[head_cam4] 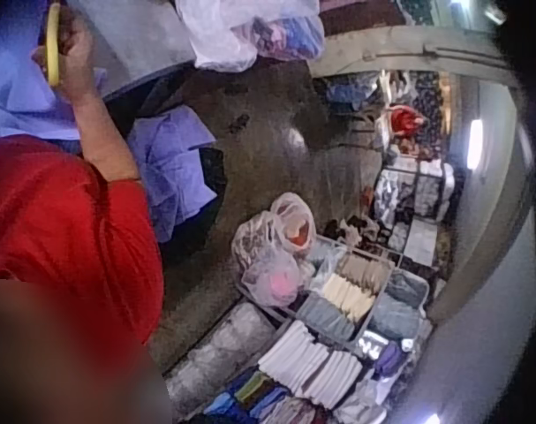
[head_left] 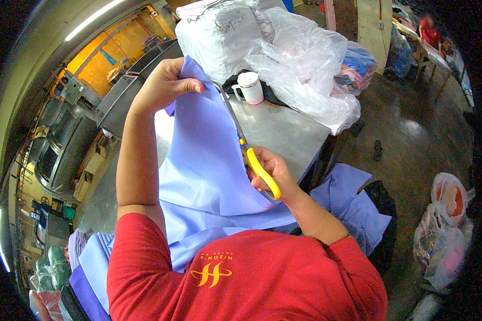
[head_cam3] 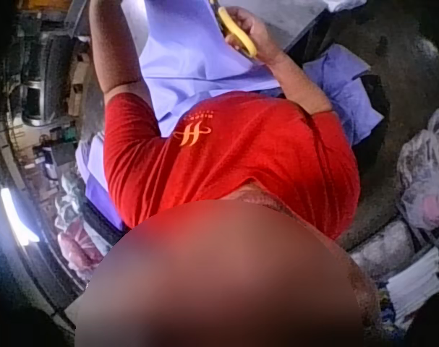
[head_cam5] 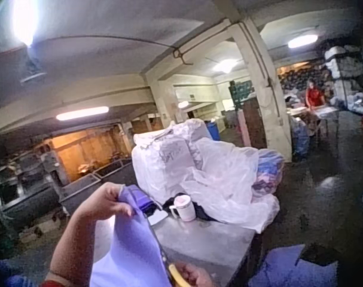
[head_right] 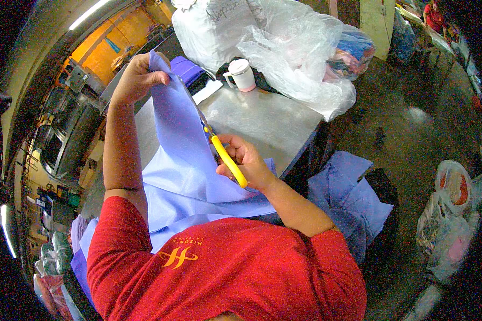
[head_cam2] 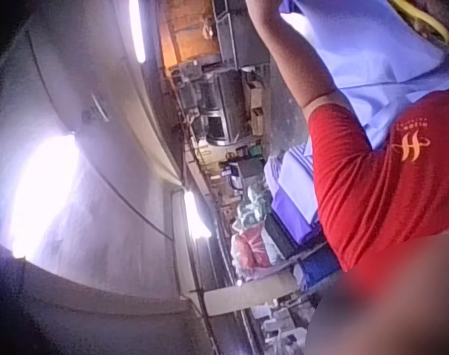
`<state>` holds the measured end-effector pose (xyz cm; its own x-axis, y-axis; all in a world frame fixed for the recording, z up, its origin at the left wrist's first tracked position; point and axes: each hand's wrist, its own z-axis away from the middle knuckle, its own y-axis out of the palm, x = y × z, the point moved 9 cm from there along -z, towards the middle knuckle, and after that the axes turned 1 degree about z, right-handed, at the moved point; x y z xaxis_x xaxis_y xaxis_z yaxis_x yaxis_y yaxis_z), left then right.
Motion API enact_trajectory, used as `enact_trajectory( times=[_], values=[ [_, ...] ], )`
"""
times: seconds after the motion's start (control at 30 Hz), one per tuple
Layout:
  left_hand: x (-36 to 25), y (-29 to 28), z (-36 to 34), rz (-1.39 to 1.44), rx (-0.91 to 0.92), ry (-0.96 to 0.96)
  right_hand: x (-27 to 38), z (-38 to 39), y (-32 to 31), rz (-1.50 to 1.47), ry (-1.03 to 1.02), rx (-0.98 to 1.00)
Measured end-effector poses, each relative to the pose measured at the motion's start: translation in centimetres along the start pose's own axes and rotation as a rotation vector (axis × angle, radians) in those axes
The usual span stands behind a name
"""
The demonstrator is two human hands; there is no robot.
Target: The person unfolds and smooths a large piece of light purple fabric on a metal table, then uses yellow-handled scissors to trim the edges. The person repeats the unfolding and smoothing steps on additional fabric pieces.
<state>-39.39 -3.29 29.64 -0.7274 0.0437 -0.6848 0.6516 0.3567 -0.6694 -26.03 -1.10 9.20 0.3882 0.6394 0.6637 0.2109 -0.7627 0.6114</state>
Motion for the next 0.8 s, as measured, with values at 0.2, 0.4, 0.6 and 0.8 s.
enact_trajectory(
  times=[0.2, 0.4, 0.6, 0.8],
  values=[
    [0.0, -0.2, -0.1, -0.022, -0.005, 0.006, -0.2, 0.1, -0.1, 0.054, 0.020, -0.007],
    [0.4, -0.2, -0.1, -0.031, 0.005, -0.012, -0.1, 0.3, -0.3, 0.079, 0.042, -0.024],
    [0.5, -0.8, -0.1, 0.001, -0.051, -0.018, -0.3, 0.7, -0.7, 0.093, 0.090, -0.026],
    [0.2, -0.6, -0.1, -0.009, -0.038, -0.009, -0.7, 0.8, -1.2, 0.091, 0.150, -0.053]
  ],
)
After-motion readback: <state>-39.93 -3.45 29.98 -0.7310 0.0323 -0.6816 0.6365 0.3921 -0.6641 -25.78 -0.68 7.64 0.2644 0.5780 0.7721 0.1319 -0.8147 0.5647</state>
